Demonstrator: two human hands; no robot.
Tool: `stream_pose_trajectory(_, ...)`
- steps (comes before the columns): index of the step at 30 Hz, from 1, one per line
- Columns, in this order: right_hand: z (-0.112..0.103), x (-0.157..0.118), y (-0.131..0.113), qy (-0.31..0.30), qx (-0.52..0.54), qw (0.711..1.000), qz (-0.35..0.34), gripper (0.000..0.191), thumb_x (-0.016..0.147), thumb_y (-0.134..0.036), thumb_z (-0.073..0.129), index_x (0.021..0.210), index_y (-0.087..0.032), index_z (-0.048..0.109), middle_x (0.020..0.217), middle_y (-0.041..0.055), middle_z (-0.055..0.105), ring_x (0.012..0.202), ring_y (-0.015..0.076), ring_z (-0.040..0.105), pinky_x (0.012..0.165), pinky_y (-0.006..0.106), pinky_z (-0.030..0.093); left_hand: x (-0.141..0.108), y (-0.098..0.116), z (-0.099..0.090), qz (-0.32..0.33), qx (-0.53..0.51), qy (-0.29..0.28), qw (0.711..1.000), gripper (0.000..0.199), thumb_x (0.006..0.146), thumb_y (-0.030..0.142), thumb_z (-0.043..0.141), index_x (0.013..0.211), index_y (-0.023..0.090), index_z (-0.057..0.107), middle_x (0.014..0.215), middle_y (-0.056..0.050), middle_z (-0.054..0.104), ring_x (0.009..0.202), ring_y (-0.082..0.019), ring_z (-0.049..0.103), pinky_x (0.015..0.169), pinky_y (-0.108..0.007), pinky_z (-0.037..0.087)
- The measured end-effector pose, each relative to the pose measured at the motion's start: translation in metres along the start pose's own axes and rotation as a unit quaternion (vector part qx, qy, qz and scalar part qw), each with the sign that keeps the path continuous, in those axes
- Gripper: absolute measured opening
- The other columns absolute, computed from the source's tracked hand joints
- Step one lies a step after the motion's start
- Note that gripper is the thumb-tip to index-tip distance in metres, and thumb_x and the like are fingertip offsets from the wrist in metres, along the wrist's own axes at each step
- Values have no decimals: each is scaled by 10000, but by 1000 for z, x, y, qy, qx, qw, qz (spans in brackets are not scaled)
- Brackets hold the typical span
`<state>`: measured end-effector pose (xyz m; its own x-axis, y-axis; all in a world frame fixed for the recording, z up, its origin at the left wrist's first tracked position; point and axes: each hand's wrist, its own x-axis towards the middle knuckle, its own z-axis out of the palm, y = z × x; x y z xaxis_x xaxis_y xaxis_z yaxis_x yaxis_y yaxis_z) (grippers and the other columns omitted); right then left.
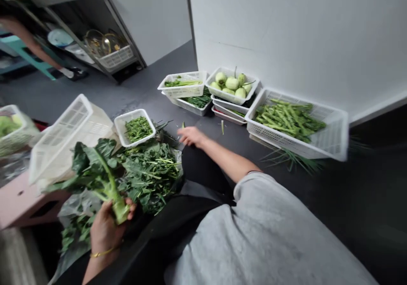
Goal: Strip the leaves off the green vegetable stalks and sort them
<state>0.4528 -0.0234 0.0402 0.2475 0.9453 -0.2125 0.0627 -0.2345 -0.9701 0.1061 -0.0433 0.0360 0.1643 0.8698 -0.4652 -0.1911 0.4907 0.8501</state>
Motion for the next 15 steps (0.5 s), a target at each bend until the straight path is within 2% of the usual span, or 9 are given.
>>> stream_pose_trajectory(1, 52, 7, -7, -81, -12, 997, 0, 438, 687, -604, 657, 762, -173, 637, 574, 6, 627, 418, 92, 505, 430, 209, 361, -1, 2, 2, 17, 7, 17, 1000, 300, 691, 391, 625, 882, 198, 496, 632, -21, 604, 500, -192, 575, 365, -242, 408)
stream_pose_trajectory(2, 102, 10, -14, -196, -57, 979, -28, 439, 693, -598, 656, 822, -179, 649, 601, -6, 633, 438, 90, 517, 447, 202, 371, -2, 4, 2, 38, 13, 36, 999, 297, 698, 384, 638, 874, 209, 476, 644, -15, 607, 507, -189, 586, 374, -238, 417)
stream_pose_trajectory(3, 147, 8, -22, -248, -99, 962, -60, 432, 684, -583, 672, 812, -171, 650, 604, -11, 626, 454, 87, 520, 459, 197, 372, -2, 5, 1, 55, 20, 57, 997, 311, 700, 386, 654, 873, 218, 458, 655, -6, 607, 506, -183, 592, 385, -237, 429)
stream_pose_trajectory(4, 185, 4, -29, -284, -137, 944, -95, 415, 696, -565, 671, 783, -160, 642, 602, -13, 615, 469, 83, 517, 469, 191, 369, -2, 7, -2, 78, 29, 73, 994, 322, 708, 389, 660, 891, 224, 453, 679, -1, 609, 500, -168, 589, 397, -237, 439)
stream_pose_trajectory(6, 241, -2, -37, -298, -170, 927, -149, 375, 743, -511, 645, 703, -140, 605, 580, -14, 589, 475, 76, 501, 465, 183, 355, 5, 10, -15, 146, 21, 102, 984, 350, 727, 411, 660, 953, 228, 465, 703, 11, 591, 518, -140, 593, 425, -213, 440)
stream_pose_trajectory(8, 276, 1, -36, -312, -145, 927, -151, 334, 786, -448, 602, 669, -137, 569, 546, -24, 563, 444, 69, 483, 437, 177, 346, 14, 10, -35, 177, -9, 121, 977, 400, 731, 435, 660, 1015, 227, 470, 706, 18, 576, 545, -137, 603, 440, -205, 438)
stream_pose_trajectory(10, 298, 8, -30, -326, -101, 931, -128, 283, 790, -398, 588, 673, -143, 549, 518, -44, 538, 406, 62, 467, 408, 171, 347, 20, 8, -54, 171, -52, 135, 975, 465, 716, 460, 667, 1060, 223, 463, 702, 17, 577, 565, -147, 613, 450, -211, 441)
stream_pose_trajectory(13, 311, 16, -25, -329, -85, 937, -86, 263, 763, -376, 615, 662, -151, 524, 480, -57, 508, 370, 64, 446, 376, 177, 353, 21, 2, -71, 143, -95, 134, 976, 500, 705, 500, 658, 1059, 208, 461, 663, 13, 579, 555, -159, 616, 425, -208, 426)
stream_pose_trajectory(15, 313, 22, -30, -371, -114, 921, -44, 262, 757, -381, 629, 682, -149, 536, 468, -48, 513, 361, 78, 452, 365, 193, 363, 22, 1, -78, 132, -88, 111, 981, 489, 705, 513, 652, 1032, 200, 466, 627, 17, 570, 513, -155, 603, 377, -190, 385)
